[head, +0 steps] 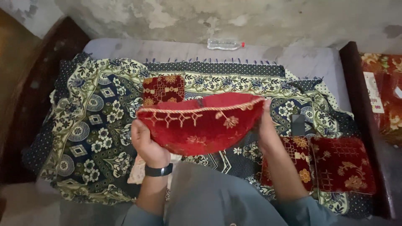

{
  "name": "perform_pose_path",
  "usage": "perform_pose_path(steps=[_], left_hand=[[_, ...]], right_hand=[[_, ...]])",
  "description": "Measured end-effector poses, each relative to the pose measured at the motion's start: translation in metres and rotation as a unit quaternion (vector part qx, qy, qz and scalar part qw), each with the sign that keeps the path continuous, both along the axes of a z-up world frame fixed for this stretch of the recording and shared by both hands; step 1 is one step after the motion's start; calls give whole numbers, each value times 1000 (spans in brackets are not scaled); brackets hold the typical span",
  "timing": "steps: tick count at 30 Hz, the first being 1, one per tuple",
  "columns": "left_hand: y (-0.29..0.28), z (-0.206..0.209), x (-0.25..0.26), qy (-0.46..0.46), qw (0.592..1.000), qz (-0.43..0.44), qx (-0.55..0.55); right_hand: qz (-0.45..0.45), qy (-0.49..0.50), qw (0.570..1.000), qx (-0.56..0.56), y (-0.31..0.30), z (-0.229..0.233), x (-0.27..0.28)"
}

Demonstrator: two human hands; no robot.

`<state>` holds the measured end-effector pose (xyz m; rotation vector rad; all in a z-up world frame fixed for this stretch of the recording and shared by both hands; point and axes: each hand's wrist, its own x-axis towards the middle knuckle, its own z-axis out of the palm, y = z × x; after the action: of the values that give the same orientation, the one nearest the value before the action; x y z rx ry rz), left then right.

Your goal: The person fluffs a floral pillow and then inserts it into a red velvet cushion cover. They adjust the cover to fit the pillow and smooth the surface, then place the finished cushion among others on the bed.

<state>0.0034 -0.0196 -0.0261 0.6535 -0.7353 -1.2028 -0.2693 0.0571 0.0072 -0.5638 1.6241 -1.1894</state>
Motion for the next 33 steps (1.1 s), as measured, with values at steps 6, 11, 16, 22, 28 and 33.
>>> perform_pose_path(steps=[6, 11, 16, 22, 28, 33], left_hand=[[-16, 6, 8, -112, 977, -21, -180], [-22, 45, 6, -132, 970, -120, -166], [-48, 25, 25, -176, 942, -273, 81], [-37, 23, 13, -297, 870, -351, 178], [-27, -4, 2, -323, 881, -324, 118], [-23, -52, -19, -327, 867, -367, 78]], right_hand=[[-35, -223, 973, 40, 10, -13, -1], [-42, -221, 974, -26, 10, -17, -15], [-62, -262, 951, -150, 12, 11, -17], [55, -105, 965, -235, 18, -13, -36], [56, -71, 981, -173, 27, -31, -38], [-25, -13, 999, 18, 23, -62, -41]])
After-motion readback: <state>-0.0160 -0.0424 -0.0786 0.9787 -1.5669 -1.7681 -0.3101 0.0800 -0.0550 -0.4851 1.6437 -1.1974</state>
